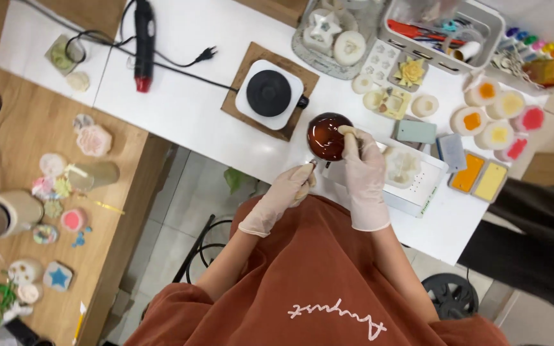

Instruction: The person ladles melted orange wax from a melting pot on a small hot plate and pours it into a flower-shaped candle mold on the table. They then use a pencil-like tool to spread and level the wax inside the mold before setting the tool down.

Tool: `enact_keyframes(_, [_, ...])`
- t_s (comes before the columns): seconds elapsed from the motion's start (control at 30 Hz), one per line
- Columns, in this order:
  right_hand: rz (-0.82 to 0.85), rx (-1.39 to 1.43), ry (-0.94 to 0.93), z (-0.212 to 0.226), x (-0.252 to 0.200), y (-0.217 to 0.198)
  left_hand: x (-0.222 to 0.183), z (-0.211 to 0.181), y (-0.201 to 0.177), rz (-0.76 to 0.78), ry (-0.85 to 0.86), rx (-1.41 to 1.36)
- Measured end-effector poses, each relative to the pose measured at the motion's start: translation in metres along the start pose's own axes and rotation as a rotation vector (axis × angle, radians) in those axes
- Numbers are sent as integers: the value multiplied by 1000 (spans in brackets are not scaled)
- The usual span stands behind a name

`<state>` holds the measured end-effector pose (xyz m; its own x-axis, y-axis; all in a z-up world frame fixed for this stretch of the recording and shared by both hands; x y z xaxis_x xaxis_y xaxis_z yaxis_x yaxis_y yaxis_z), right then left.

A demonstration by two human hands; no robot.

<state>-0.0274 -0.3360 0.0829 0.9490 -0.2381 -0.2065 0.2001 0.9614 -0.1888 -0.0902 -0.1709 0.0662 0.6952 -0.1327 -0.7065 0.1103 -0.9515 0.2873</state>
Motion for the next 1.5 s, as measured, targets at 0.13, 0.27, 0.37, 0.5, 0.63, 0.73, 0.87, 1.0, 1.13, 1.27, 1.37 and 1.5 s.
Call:
enact_keyframes(0.13, [77, -12, -22, 15, -2, -14, -6, 11, 15, -21, 45, -69])
enact_keyframes(0.27, [139, -168, -311, 42, -2, -33, -9, 20, 31, -35, 23, -136])
enact_keyframes(0.37, [179, -255, -523, 60, -2, -52, -13, 18, 42, -27, 60, -115])
enact_keyframes(0.5, [143, -340, -650, 68, 2, -80, -18, 11, 56, -30, 58, -87])
enact_keyframes(0.63, [74, -289, -617, 65, -1, -105, -24, 4, 69, -1, 62, -48])
enact_keyframes(0.73, [-24, -263, -696, 55, -2, -121, -27, 1, 75, -15, 64, 2])
enact_keyframes(0.87, [-78, -63, -534, 42, -1, -134, -28, -1, 80, -7, 104, 61])
enact_keyframes(1.0, [-138, 116, -283, 38, 3, -138, -23, 1, 82, -7, 94, 93])
enact_keyframes(1.13, [-124, 24, -302, 37, 3, -140, -20, 0, 84, 1, 115, 111])
enact_keyframes(1.27, [-160, -13, -313, 31, 0, -141, -18, -4, 87, -2, 102, 167])
enact_keyframes(1.37, [-195, 11, -284, 29, -2, -143, -17, -6, 89, 2, 89, 197])
enact_keyframes(1.5, [-243, -26, -303, 25, -4, -143, -19, -13, 91, 22, 86, 220])
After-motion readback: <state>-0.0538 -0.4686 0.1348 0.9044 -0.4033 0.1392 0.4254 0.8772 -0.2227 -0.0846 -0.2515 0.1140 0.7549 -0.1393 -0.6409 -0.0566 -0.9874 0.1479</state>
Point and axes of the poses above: each hand's wrist, its own x-axis towards the middle knuckle, its own y-axis out of the palm, z = x × y, the point moved 1 cm from there along x, towards the middle knuckle, and after that the axes turned 5 degrees about -z, right-handed, at the moved point
